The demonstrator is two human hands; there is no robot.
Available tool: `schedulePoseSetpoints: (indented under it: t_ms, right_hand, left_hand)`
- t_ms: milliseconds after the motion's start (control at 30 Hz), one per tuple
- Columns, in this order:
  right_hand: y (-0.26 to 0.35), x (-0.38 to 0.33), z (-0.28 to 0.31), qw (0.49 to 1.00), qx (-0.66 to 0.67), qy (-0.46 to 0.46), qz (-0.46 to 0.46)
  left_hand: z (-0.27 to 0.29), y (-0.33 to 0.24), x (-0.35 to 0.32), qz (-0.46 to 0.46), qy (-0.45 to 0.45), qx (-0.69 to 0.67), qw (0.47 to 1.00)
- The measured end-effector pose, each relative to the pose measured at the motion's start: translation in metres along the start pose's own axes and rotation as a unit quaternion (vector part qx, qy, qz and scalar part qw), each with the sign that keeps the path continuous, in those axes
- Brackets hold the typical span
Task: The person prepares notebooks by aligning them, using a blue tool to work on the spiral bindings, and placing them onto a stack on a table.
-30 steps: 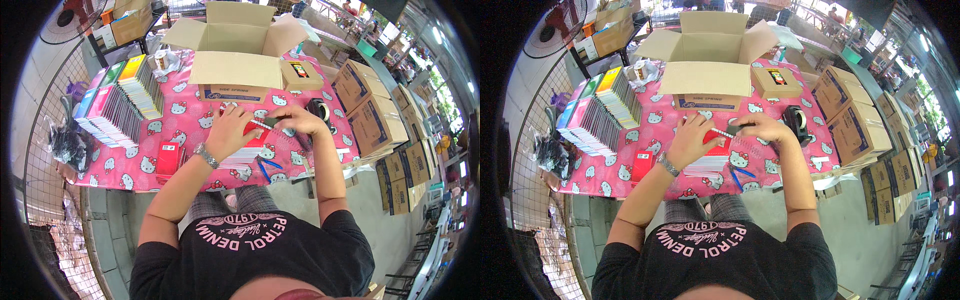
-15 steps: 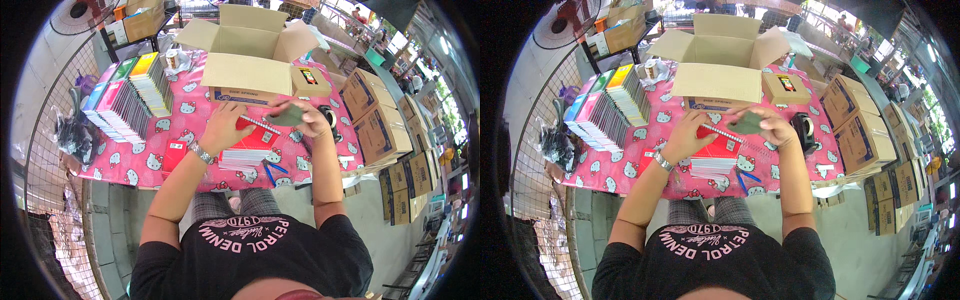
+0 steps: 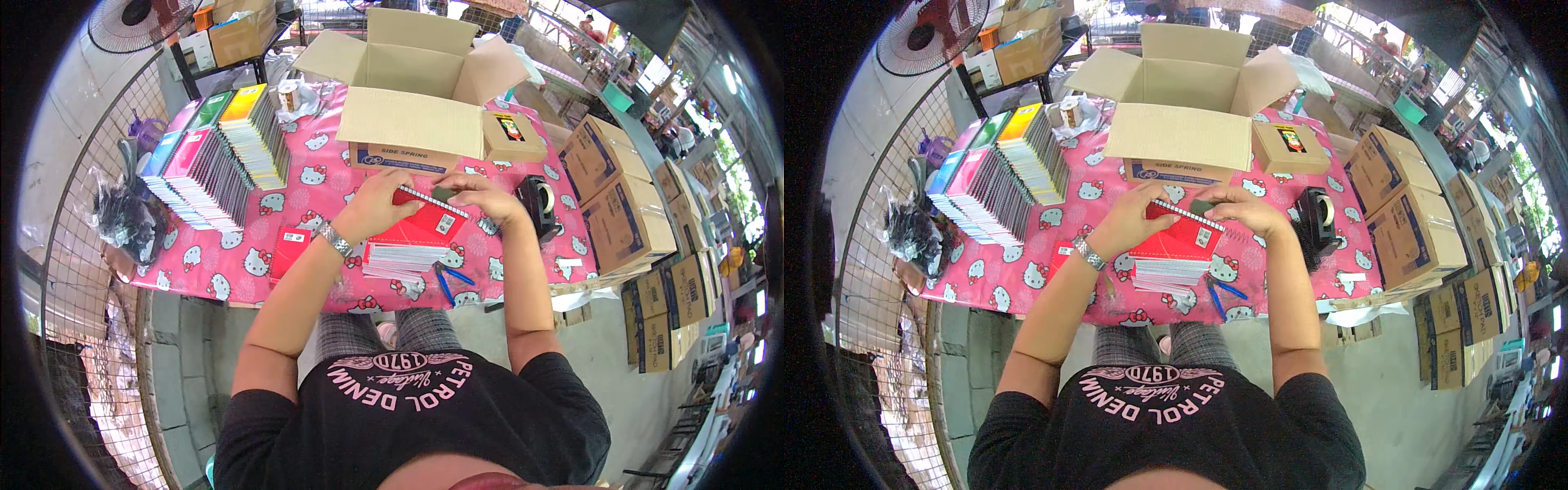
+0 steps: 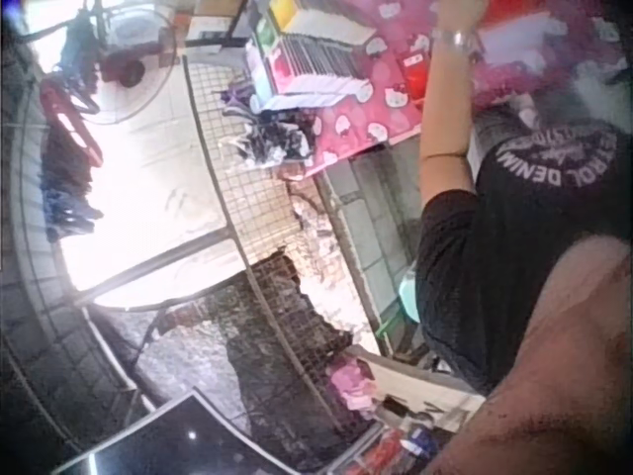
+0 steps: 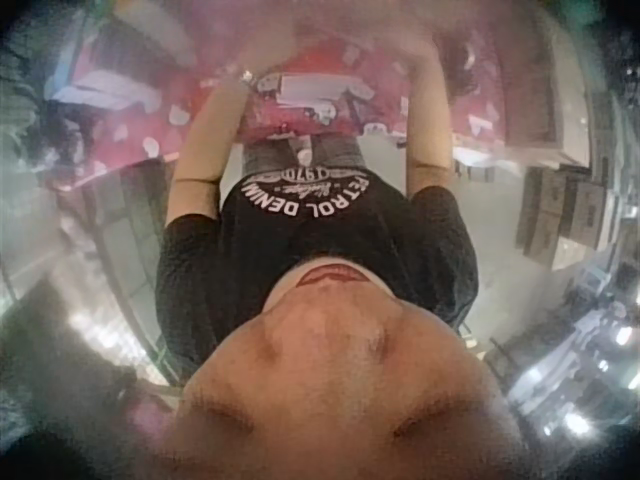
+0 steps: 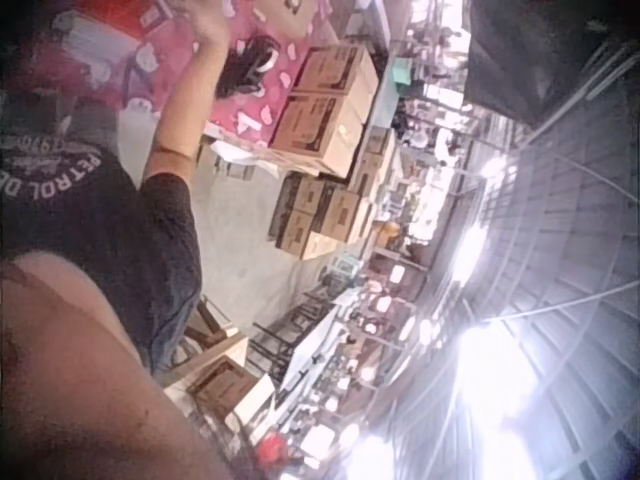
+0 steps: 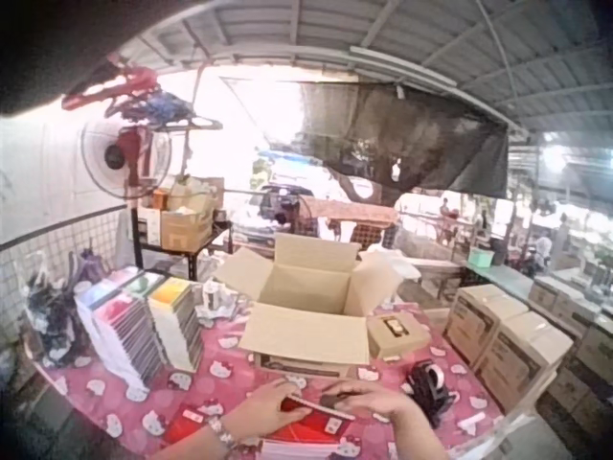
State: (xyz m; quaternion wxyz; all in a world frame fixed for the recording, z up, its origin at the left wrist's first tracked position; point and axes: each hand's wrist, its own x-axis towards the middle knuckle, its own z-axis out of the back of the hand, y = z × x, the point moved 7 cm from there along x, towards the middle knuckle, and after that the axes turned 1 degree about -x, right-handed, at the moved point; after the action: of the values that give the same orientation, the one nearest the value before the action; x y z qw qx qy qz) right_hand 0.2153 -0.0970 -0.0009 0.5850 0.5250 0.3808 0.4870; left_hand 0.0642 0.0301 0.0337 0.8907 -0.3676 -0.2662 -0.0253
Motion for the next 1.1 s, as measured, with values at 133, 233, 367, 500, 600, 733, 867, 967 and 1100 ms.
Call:
schedulePoseSetpoints:
  t_ms: [133,233,367,500,600,733,867,967,1100]
  right_hand:
    - [-0.142,-0.026,0.052,0.917,-0.278,-0.182,-0.219]
    - [-0.186,-0.065,0.005,0.799,-0.532,-0.189,-0.207]
    - [-0.180,-0.112,-0.061,0.757,-0.567,-0.299,-0.127]
    - [-0.199,-0.161,-0.087,0.786,-0.544,-0.272,-0.113]
    - [-0.166,-0.165,-0.064,0.830,-0.343,-0.425,-0.117]
    - [-0.017,-0.126,-0.080,0.818,-0.352,-0.445,0.094]
    - [0.052,-0.080,-0.112,0.801,-0.450,-0.360,0.163]
    - [0.062,-0.062,-0.120,0.799,-0.469,-0.345,0.152]
    - [0.059,-0.057,-0.126,0.819,-0.456,-0.325,0.129]
  left_hand:
    - [-0.009,0.001,0.006,-0.013,-0.025,-0.008,1.000]
    - [0.001,0.010,-0.005,0.066,-0.056,-0.024,0.996]
    - [0.000,0.035,-0.022,0.108,-0.145,-0.138,0.974]
    - [-0.011,0.039,-0.021,0.197,-0.112,-0.147,0.963]
    - [-0.008,0.033,-0.025,0.138,-0.143,-0.104,0.974]
    - [-0.007,0.030,-0.024,0.068,-0.175,-0.107,0.976]
    - [-0.016,0.030,-0.024,0.167,-0.136,-0.197,0.956]
    - [-0.016,0.035,-0.029,0.137,-0.152,-0.160,0.966]
    - [-0.009,0.029,-0.040,0.087,-0.214,-0.075,0.970]
